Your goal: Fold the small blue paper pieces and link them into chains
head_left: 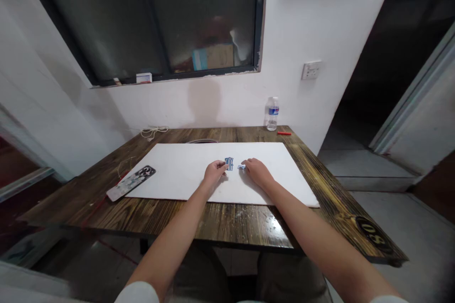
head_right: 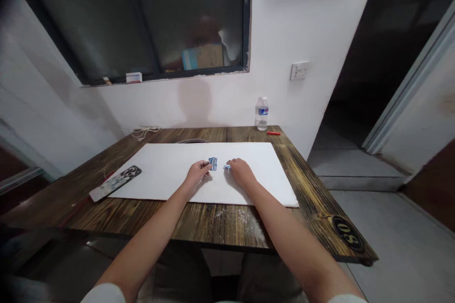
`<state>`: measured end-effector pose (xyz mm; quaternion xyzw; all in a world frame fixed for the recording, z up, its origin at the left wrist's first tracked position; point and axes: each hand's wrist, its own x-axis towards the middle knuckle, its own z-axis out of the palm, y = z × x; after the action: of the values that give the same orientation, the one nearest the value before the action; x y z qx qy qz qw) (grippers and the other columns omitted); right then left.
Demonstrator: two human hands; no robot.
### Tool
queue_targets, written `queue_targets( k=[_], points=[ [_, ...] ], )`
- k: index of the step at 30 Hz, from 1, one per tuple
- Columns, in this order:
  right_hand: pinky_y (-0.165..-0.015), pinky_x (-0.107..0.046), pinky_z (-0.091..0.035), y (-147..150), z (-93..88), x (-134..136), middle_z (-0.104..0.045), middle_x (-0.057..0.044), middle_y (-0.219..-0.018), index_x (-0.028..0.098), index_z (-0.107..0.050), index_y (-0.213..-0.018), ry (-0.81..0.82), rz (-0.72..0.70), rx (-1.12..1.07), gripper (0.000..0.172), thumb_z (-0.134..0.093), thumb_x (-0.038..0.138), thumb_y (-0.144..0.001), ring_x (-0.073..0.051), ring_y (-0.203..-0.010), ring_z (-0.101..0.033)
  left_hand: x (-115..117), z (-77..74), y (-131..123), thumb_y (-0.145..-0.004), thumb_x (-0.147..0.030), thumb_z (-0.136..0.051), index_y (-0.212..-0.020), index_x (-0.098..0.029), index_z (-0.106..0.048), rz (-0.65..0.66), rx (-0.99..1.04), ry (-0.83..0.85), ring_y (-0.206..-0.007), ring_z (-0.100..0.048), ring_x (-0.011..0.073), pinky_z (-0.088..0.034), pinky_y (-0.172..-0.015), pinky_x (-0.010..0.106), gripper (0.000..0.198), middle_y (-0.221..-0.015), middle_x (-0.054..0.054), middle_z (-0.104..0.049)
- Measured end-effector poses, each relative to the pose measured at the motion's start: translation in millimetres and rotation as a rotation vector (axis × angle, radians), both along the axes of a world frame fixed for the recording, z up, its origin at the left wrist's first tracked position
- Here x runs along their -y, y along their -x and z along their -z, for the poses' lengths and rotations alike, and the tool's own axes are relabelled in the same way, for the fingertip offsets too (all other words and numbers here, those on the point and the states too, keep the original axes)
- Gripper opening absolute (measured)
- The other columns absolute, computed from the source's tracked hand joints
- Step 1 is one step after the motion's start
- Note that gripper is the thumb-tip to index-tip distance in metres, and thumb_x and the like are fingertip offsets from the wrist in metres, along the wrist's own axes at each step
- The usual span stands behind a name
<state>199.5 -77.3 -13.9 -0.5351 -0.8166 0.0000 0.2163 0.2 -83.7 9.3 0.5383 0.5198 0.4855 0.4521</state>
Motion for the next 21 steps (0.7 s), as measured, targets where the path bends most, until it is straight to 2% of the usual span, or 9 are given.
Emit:
queue_targets(
  k=[6,10,13,21],
  points=[
    [-0.088,-0.030,-0.039,1,3.2,0,-0.067,-0.010,-0.108,0.015,-0.064,-0.119,-0.068,0.014,-0.026,0.033,-0.050,0.013,-0.090,-0.022,-0.102,-0.053,3,-4.9,-2,-0.060,-0.039,-0.077,-0.073,-0.014,-0.065,-0.009,-0.007,0.011,-0.050,-0.052,0.0091,-0.040,-0.047,0.020,0.030,-0.060,0.000,-0.060],
    [-0.081,-0.034,-0.039,2,-1.6,3,-0.065,-0.012,-0.107,0.016,-0.070,-0.106,-0.036,0.062,0.044,0.023,-0.056,0.027,-0.091,-0.026,-0.100,-0.052,3,-5.4,-2,-0.061,-0.038,-0.077,-0.074,-0.014,-0.065,-0.005,-0.014,0.011,-0.050,-0.053,0.0091,-0.040,-0.049,0.021,0.029,-0.059,0.000,-0.060],
    [-0.076,-0.034,-0.037,3,-5.4,4,-0.065,-0.012,-0.102,0.015,-0.072,-0.094,-0.012,0.067,0.105,0.021,-0.053,0.024,-0.092,-0.026,-0.096,-0.053,3,-4.7,-1,-0.062,-0.038,-0.076,-0.074,-0.014,-0.064,-0.007,-0.013,0.012,-0.050,-0.053,0.0087,-0.040,-0.049,0.021,0.029,-0.059,0.000,-0.060],
    [-0.073,-0.033,-0.035,3,-5.1,3,-0.067,-0.013,-0.095,0.012,-0.070,-0.086,-0.051,0.045,0.102,0.021,-0.049,0.012,-0.089,-0.024,-0.090,-0.056,1,-2.7,0,-0.061,-0.041,-0.078,-0.076,-0.014,-0.065,-0.005,-0.031,0.012,-0.050,-0.053,0.0092,-0.040,-0.048,0.021,0.033,-0.061,0.000,-0.061]
  ],
)
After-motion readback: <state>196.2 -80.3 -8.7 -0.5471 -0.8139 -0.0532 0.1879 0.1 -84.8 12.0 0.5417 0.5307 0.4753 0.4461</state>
